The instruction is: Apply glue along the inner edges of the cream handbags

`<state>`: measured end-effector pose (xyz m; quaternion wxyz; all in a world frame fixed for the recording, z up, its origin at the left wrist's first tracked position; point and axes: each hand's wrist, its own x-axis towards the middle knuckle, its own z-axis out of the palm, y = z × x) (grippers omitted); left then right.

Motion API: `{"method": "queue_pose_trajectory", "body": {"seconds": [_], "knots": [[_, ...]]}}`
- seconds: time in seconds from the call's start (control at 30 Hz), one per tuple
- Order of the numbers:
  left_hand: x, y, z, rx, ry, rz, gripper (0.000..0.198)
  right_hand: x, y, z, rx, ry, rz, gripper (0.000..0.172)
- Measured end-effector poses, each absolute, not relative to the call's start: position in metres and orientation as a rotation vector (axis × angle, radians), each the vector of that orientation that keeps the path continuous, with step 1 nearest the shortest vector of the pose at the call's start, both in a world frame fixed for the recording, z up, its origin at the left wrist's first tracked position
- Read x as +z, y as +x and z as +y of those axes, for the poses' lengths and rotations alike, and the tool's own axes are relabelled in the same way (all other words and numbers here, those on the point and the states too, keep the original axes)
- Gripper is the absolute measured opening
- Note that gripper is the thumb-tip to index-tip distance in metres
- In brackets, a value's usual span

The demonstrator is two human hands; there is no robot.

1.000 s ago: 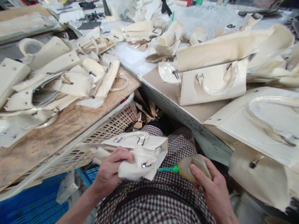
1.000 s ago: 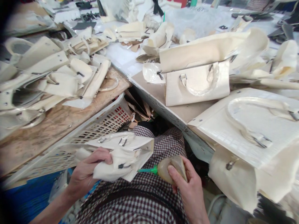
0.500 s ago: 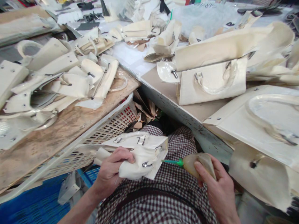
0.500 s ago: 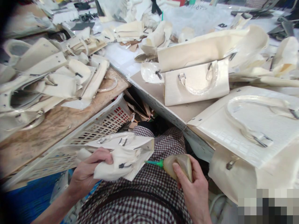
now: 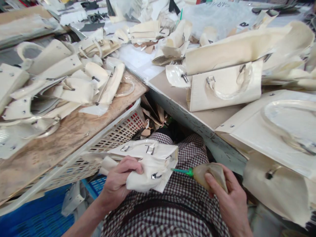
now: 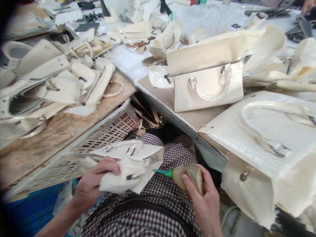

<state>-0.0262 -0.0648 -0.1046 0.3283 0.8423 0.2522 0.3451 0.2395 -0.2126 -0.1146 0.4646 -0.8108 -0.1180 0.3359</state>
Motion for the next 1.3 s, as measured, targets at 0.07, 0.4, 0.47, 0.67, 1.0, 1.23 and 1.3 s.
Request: {"method": "queue_pose_trajectory", "body": {"seconds": [0.07,0.4,0.47,0.67,1.0,1.23,1.3], "knots": [[-0.105,-0.026,-0.064,0.898,2.201,0.662,0.021,-0.118,0.241,-0.215,0.824,-1.972,-0.302,0.066],[-0.104,-0.023,-0.064,0.891,2.198,0.635,0.021,-0.152,0.254,-0.216,0.719,-2.014,-0.424,0.064],[-0.104,-0.024,-0.064,0.89,2.197,0.635,0.021,-0.155,0.254,-0.216,0.683,-2.025,-0.426,0.065],[-0.106,-0.026,-0.064,0.869,2.187,0.661,0.021,-0.158,0.258,-0.221,0.667,-2.058,-0.435,0.066],[-0.106,-0.024,-0.064,0.899,2.187,0.648,0.023,-0.151,0.257,-0.219,0.721,-2.028,-0.343,0.07],[-0.107,-0.025,-0.065,0.875,2.19,0.636,0.021,-0.141,0.257,-0.222,0.851,-1.961,-0.326,0.065],[-0.108,-0.025,-0.064,0.875,2.192,0.635,0.021,-0.141,0.26,-0.22,0.843,-1.935,-0.307,0.065]]}}
